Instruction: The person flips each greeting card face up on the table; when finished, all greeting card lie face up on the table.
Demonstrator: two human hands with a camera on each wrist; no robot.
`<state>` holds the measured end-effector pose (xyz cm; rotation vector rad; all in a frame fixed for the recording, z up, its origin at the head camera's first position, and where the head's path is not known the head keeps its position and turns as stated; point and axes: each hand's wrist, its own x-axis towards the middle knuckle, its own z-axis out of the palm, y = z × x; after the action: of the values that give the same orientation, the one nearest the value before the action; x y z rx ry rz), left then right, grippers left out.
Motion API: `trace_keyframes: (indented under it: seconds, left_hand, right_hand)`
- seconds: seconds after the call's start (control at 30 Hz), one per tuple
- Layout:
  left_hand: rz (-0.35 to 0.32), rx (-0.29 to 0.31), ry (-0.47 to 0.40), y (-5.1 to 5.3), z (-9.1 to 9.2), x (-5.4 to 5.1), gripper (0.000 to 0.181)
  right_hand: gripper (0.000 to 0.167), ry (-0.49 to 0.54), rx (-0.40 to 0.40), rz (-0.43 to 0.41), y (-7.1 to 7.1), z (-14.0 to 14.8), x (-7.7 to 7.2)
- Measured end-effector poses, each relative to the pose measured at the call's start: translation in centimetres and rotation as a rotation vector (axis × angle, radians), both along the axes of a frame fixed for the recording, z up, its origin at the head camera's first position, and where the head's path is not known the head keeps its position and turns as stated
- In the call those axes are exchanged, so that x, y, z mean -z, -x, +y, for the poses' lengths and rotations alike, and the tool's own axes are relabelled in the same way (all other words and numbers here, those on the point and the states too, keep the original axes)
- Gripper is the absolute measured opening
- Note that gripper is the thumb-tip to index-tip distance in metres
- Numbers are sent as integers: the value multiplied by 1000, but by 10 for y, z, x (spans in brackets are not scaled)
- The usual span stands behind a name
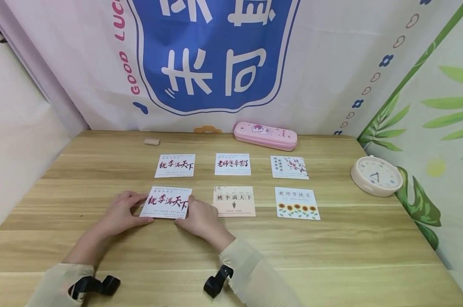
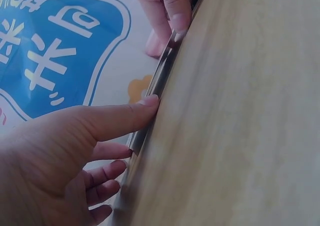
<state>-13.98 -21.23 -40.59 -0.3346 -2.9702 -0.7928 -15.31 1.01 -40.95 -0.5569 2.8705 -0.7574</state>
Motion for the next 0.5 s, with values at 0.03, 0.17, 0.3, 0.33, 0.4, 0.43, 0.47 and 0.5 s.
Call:
trace_keyframes:
  seconds: [0.03,0.17,0.3,0.33,0.4,0.43,0.47,0.5]
  left_hand:
    - [-2,-6,4,0,0,0,74]
    - [-9,-24,22,-1,-1,0,75]
    - [-13,-27,24,0,-1,2,74]
    - [-15,-27,24,0,-1,2,74]
    - [-19,-28,24,0,-2,2,74]
    - [-21,-29,25,0,-2,3,74]
    - [-22,-30,25,1,-3,3,74]
    - [-22,-32,26,1,-3,3,74]
  right_hand:
    - [65,-10,4,4,0,0,0]
    - [69,-27,8,14,-2,1,-1]
    - [66,-23,4,28,-3,1,-1]
    - [65,-25,3,34,-3,1,-1]
    - [62,-29,0,44,-3,0,0]
    - [61,-33,0,50,-3,0,0]
    - [61,-35,-1,56,-3,0,0]
    - [61,-38,-1,61,-3,0,0]
